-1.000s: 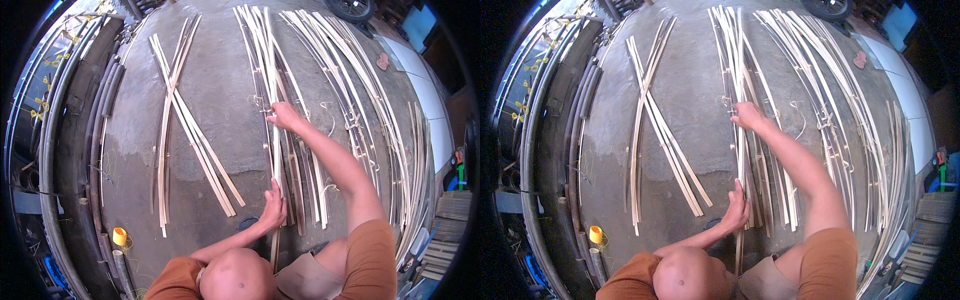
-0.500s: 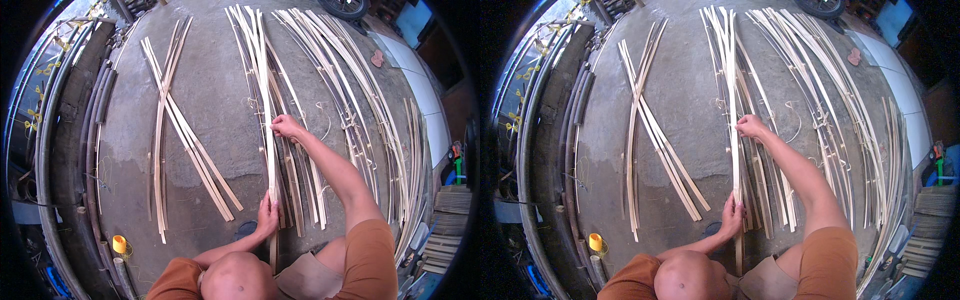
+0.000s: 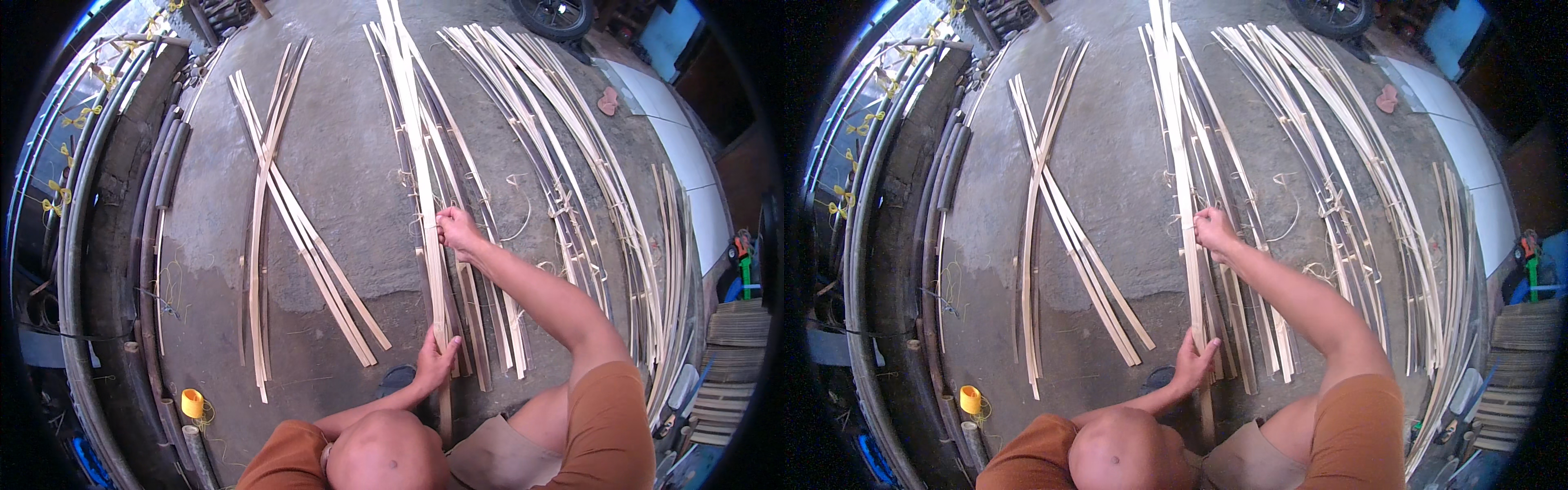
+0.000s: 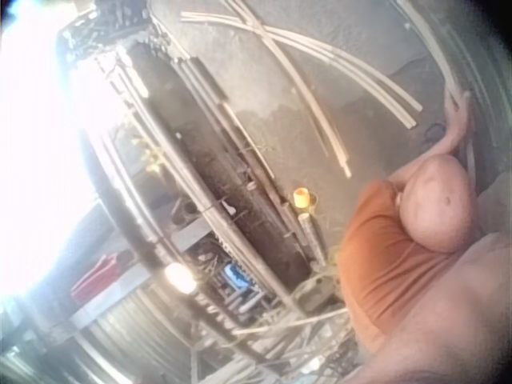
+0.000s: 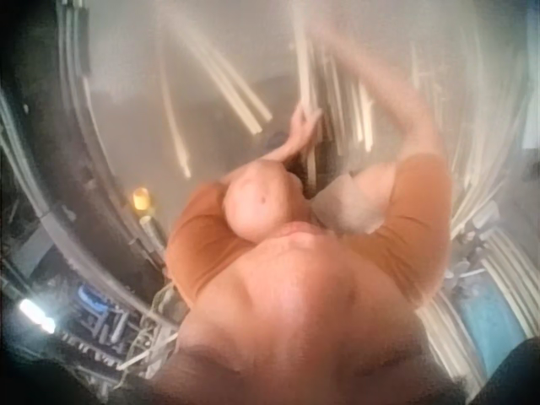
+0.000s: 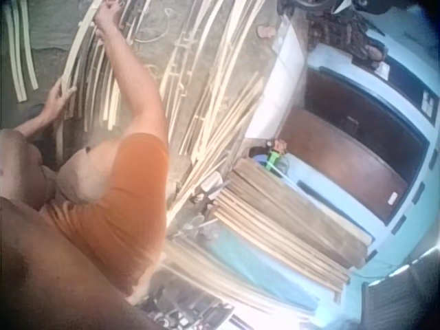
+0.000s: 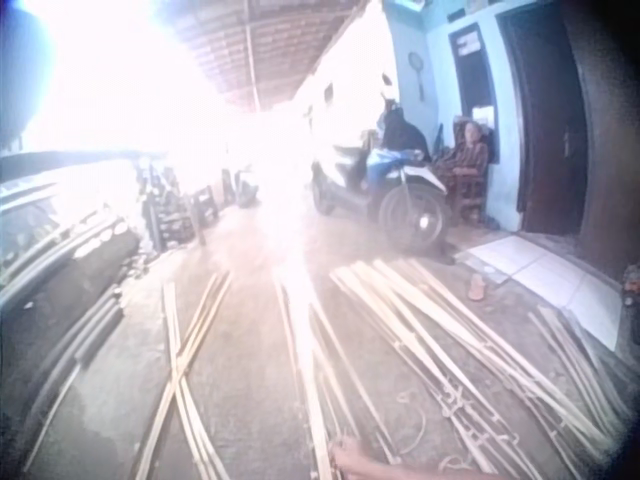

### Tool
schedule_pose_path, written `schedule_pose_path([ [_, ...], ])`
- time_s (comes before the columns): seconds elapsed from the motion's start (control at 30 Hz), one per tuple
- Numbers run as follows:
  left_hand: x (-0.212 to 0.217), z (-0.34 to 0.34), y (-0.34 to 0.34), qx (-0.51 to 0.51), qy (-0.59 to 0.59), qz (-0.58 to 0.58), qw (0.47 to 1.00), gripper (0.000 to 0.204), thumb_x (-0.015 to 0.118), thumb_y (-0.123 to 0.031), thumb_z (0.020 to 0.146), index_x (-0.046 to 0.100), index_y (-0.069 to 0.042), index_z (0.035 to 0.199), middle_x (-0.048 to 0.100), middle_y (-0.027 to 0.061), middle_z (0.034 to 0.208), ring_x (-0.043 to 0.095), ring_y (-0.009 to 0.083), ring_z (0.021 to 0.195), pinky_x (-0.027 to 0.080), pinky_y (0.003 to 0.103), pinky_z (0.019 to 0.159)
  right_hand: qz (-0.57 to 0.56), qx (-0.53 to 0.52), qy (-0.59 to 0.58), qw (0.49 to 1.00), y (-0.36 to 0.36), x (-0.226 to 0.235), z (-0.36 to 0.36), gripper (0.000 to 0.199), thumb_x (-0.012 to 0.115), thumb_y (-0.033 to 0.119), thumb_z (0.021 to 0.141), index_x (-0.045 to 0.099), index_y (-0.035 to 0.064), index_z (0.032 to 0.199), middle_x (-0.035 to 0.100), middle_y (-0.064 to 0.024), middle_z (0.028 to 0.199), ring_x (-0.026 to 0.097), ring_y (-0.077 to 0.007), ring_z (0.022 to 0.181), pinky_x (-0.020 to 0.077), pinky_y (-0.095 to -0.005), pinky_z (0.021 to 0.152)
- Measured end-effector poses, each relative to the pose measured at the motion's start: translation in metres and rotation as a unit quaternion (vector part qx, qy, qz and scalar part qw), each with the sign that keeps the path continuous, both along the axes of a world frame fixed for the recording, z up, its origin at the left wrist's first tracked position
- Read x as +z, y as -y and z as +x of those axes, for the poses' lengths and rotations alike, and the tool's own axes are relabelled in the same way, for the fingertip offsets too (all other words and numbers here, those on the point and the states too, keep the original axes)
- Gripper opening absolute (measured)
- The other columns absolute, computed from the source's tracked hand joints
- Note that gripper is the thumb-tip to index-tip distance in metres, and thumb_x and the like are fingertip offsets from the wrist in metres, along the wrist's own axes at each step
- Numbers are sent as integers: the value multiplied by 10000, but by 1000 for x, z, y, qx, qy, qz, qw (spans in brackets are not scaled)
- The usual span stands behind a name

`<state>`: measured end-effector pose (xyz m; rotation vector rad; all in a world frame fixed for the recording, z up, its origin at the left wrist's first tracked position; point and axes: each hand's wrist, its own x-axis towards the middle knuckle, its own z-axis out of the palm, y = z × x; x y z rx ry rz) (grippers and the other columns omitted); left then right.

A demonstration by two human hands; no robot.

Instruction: The person sits on the floor and repeatedly picks up, aligns, and places down thin wooden strips. They handle the strips one at a time or in small groups, moving them between piles on the concrete floor.

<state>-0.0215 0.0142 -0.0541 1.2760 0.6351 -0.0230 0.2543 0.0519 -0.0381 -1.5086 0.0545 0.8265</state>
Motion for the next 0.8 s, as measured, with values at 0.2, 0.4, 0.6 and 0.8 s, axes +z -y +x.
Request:
schedule_pose_path([
  [0.2,-8,-3,1,8,-13,-118,993,287,540,-183,979,415,-115,1229,481,-12,716,463,83,506,400,261,425,38,-71,-67,994,-3,-16,-12,115,459,140,959,539,80,902,518,-1,729,510,-100,650,438,-265,561],
  [0.4,1,-6,4,-9,-17,-90,996,275,495,-142,977,390,-117,1230,453,-15,683,447,88,492,390,265,418,-7,72,90,993,9,-8,-10,332,555,372,963,586,58,861,553,-7,724,472,-103,590,407,-281,550],
  [0.6,-2,-5,-1,17,-13,-119,993,331,493,-135,974,385,-117,1286,464,-20,682,460,85,506,404,263,421,50,65,-12,997,-7,42,-12,252,607,297,949,584,89,809,546,10,726,489,-72,654,430,-264,615],
  [0.8,4,-6,-3,10,4,-79,997,298,499,-114,947,423,-100,1235,482,-13,709,471,81,512,410,265,418,-40,243,43,968,9,56,-1,386,632,334,916,542,107,617,466,37,573,496,-84,593,436,-255,607],
])
